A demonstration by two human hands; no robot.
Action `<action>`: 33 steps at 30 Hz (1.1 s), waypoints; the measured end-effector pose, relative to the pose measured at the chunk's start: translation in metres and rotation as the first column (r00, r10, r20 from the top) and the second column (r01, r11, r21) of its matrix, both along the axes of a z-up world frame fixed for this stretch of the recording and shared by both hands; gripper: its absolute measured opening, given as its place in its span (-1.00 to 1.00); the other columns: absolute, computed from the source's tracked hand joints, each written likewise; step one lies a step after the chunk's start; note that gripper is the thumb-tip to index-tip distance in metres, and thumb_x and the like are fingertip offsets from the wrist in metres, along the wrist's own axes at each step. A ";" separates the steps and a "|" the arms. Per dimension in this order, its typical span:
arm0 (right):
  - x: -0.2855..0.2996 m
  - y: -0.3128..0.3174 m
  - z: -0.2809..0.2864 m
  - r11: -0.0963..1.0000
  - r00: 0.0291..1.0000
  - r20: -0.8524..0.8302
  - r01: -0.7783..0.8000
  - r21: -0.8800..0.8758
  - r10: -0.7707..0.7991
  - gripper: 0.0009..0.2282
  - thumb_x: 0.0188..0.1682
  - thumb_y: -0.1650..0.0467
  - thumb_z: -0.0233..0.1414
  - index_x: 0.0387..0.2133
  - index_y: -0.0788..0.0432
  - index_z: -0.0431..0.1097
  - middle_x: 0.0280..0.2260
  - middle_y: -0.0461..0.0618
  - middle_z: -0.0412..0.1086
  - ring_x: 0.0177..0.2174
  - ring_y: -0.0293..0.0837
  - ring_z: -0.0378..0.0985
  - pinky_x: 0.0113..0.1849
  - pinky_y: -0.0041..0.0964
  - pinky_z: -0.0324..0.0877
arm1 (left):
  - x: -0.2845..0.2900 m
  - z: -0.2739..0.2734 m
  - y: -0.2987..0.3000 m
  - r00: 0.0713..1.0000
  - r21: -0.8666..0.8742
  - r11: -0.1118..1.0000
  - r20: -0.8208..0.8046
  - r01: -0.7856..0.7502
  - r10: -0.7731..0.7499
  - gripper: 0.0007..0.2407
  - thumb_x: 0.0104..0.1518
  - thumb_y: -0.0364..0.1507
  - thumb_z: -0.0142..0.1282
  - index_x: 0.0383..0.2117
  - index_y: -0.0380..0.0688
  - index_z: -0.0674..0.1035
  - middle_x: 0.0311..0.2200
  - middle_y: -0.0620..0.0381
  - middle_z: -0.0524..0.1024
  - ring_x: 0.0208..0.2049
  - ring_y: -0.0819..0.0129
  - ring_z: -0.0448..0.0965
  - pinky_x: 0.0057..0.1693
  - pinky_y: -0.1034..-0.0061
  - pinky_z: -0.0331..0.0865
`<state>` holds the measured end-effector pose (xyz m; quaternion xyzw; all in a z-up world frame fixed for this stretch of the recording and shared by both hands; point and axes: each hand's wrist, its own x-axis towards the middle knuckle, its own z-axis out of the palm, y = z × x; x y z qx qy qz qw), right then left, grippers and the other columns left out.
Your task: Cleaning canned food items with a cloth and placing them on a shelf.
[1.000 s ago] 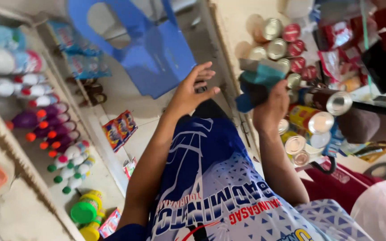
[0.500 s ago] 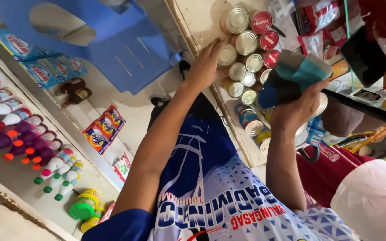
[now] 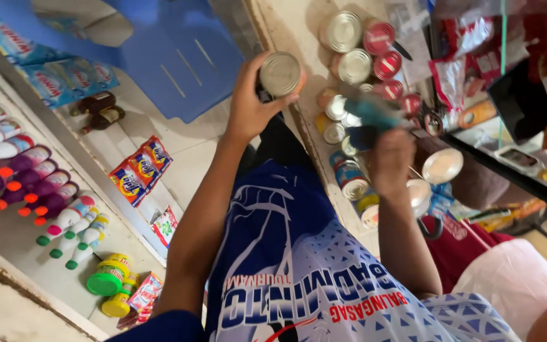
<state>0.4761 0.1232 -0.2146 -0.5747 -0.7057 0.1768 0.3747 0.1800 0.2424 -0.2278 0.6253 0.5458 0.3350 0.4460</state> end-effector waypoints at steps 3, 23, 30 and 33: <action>-0.064 0.027 0.034 0.990 0.973 -0.226 -0.073 -0.118 0.045 -0.93 0.12 0.61 -0.10 -0.20 0.39 0.30 -0.20 0.18 0.31 -0.27 0.07 0.34 -0.16 -0.09 0.32 | -0.027 0.036 -0.014 0.970 -0.082 0.988 0.193 -0.132 0.145 -0.38 0.01 -0.51 0.47 0.19 -0.09 0.32 0.06 0.04 0.34 0.09 0.13 0.47 0.26 0.24 0.41; -0.254 -0.016 0.143 0.717 0.636 -0.458 -0.697 0.004 0.621 -0.46 0.26 0.25 -0.30 0.28 0.56 0.06 0.34 0.50 -0.01 0.32 0.53 -0.05 0.26 0.44 0.05 | -0.121 0.140 -0.183 0.760 0.091 0.916 0.594 -0.390 0.265 -0.28 -0.13 -0.23 0.54 0.20 -0.24 0.43 -0.09 -0.02 0.39 -0.06 0.28 0.41 0.17 0.34 0.28; -0.299 -0.085 0.160 0.618 0.525 -0.542 -0.786 -0.013 0.657 -0.36 0.23 0.19 -0.23 0.33 0.58 -0.11 0.37 0.54 -0.16 0.34 0.47 -0.04 0.29 0.42 0.00 | -0.167 0.181 -0.261 0.779 0.227 0.820 0.516 -0.525 0.356 -0.25 -0.05 -0.15 0.50 0.26 -0.22 0.38 -0.11 -0.01 0.35 -0.10 0.28 0.38 0.15 0.39 0.29; -0.335 -0.111 0.168 0.581 0.484 -0.561 -0.814 -0.006 0.672 -0.36 0.23 0.21 -0.22 0.35 0.55 -0.16 0.36 0.52 -0.06 0.33 0.36 0.03 0.30 0.31 0.02 | -0.184 0.198 -0.300 0.721 0.243 0.725 0.508 -0.644 0.471 -0.25 -0.01 -0.18 0.48 0.30 -0.21 0.35 -0.07 0.01 0.36 -0.06 0.31 0.38 0.19 0.41 0.29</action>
